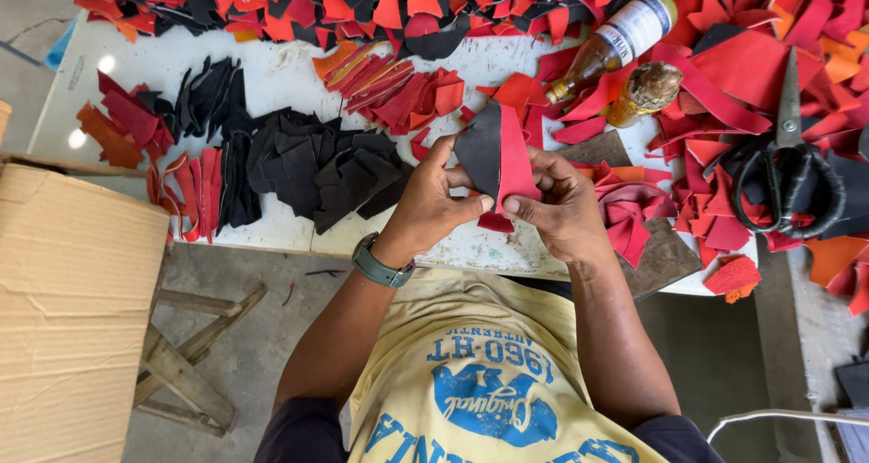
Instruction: The person repeatedly picks up red and black fabric pieces from a table, aligns them, and presses them together by hand. They occasionally sort and stack the pieces into piles while continuing the assembly process.
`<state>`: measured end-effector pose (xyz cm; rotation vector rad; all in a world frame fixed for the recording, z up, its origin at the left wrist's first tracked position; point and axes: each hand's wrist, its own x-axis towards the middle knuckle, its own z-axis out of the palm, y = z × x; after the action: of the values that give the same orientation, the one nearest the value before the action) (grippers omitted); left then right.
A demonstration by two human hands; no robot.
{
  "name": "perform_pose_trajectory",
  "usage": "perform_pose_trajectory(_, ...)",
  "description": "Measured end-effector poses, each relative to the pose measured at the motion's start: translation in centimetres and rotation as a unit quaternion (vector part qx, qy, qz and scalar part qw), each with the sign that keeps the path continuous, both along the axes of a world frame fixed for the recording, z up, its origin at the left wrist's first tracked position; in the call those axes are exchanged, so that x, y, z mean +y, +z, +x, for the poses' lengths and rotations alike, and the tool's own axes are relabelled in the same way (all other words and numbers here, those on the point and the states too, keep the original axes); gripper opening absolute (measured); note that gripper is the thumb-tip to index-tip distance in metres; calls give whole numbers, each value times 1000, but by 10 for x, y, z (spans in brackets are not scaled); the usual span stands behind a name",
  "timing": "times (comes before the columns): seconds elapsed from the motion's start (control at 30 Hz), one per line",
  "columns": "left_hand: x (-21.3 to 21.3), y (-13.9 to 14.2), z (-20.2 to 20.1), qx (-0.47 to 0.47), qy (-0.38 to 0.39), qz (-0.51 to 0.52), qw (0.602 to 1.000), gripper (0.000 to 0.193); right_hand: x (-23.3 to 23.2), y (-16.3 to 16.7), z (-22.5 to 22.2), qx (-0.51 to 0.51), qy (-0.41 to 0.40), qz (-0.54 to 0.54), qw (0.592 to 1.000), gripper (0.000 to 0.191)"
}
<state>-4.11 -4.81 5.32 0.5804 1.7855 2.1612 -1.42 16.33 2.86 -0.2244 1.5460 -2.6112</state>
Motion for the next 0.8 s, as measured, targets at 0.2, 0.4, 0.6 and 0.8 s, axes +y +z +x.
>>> perform_pose_trajectory(0.2, 14, 10, 6, 66, 53, -71, 994, 70, 0, 5, 1, 49, -45, 93, 993, 61)
perform_pose_trajectory(0.4, 25, 9, 7, 96, 120, -195, 969, 62, 5, -8, -2, 73, -49, 171, 981, 43)
perform_pose_trajectory(0.6, 20, -2, -14, 32, 34, -36, 998, 42, 16, -29, -10, 31, -48, 151, 987, 13)
perform_pose_trajectory(0.8, 20, -9, -10, -2, 21, 20, 1000, 41, 16, -29, -7, -5, -32, 55, 998, 8)
